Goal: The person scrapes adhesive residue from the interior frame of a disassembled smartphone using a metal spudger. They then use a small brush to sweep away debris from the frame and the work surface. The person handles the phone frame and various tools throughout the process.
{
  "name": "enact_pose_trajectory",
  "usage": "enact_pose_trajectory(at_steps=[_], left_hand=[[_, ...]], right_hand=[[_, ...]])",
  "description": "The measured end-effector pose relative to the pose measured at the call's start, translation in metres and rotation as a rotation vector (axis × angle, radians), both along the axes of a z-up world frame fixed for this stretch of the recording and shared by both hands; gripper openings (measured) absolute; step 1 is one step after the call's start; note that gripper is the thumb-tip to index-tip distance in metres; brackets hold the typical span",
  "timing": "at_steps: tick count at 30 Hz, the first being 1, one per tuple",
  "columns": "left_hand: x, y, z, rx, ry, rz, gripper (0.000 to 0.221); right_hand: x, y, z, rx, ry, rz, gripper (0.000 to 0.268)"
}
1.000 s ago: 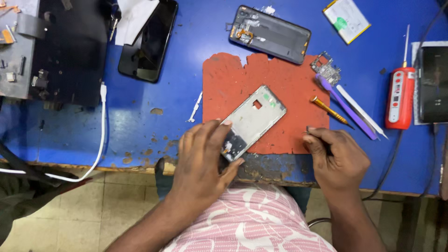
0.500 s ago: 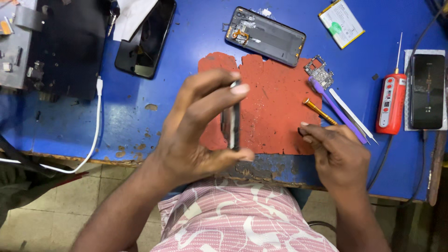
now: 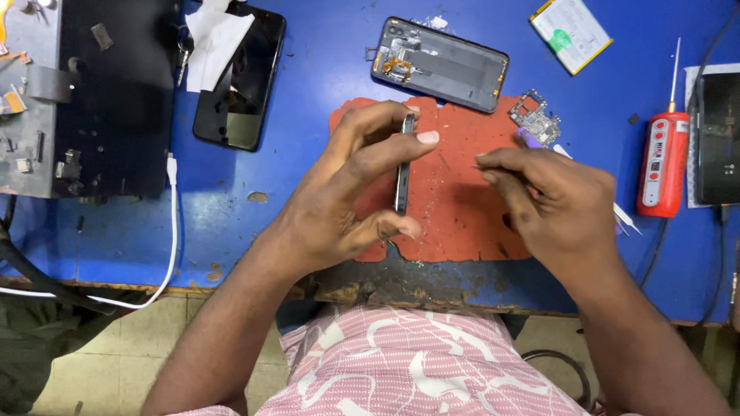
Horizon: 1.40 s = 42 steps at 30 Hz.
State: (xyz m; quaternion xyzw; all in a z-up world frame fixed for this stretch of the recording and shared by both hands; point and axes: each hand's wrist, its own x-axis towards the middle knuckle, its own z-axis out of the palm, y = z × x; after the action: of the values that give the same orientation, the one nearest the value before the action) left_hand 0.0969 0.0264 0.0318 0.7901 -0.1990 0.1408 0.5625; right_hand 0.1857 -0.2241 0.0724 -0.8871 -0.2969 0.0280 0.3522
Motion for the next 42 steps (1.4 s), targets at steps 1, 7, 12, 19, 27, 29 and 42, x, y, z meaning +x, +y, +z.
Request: enact_pose_trajectory(at_steps=[1,7,12,19,27,29,42], left_hand=[[-0.001,0.003,0.002,0.003,0.005,-0.003,0.068],[-0.008,0.011,0.005,-0.044,0.033,0.013,0.072],[-0.011,0.013,0.001,-0.052,0.056,0.052,0.071],[-0.012,0.010,0.002,-0.034,0.084,0.080,0.072],[-0.013,0.007,0.001,-0.043,0.082,0.107,0.072],[-0.013,0.006,0.002,-0.032,0.084,0.117,0.075],[-0.013,0.006,0.002,-0.027,0.083,0.110,0.078]], right_hand=[[0.003,0.007,-0.001,0.008,0.026,0.019,0.015],[0.010,0.039,-0.022,0.032,0.039,0.136,0.016],[0.005,0.055,-0.043,0.088,0.049,0.096,0.015],[0.007,0.056,-0.051,0.050,-0.106,0.127,0.018],[0.004,0.057,-0.051,0.005,-0.126,0.180,0.019],[0.000,0.056,-0.049,0.009,-0.102,0.205,0.018],[0.000,0.055,-0.050,0.026,-0.073,0.207,0.019]])
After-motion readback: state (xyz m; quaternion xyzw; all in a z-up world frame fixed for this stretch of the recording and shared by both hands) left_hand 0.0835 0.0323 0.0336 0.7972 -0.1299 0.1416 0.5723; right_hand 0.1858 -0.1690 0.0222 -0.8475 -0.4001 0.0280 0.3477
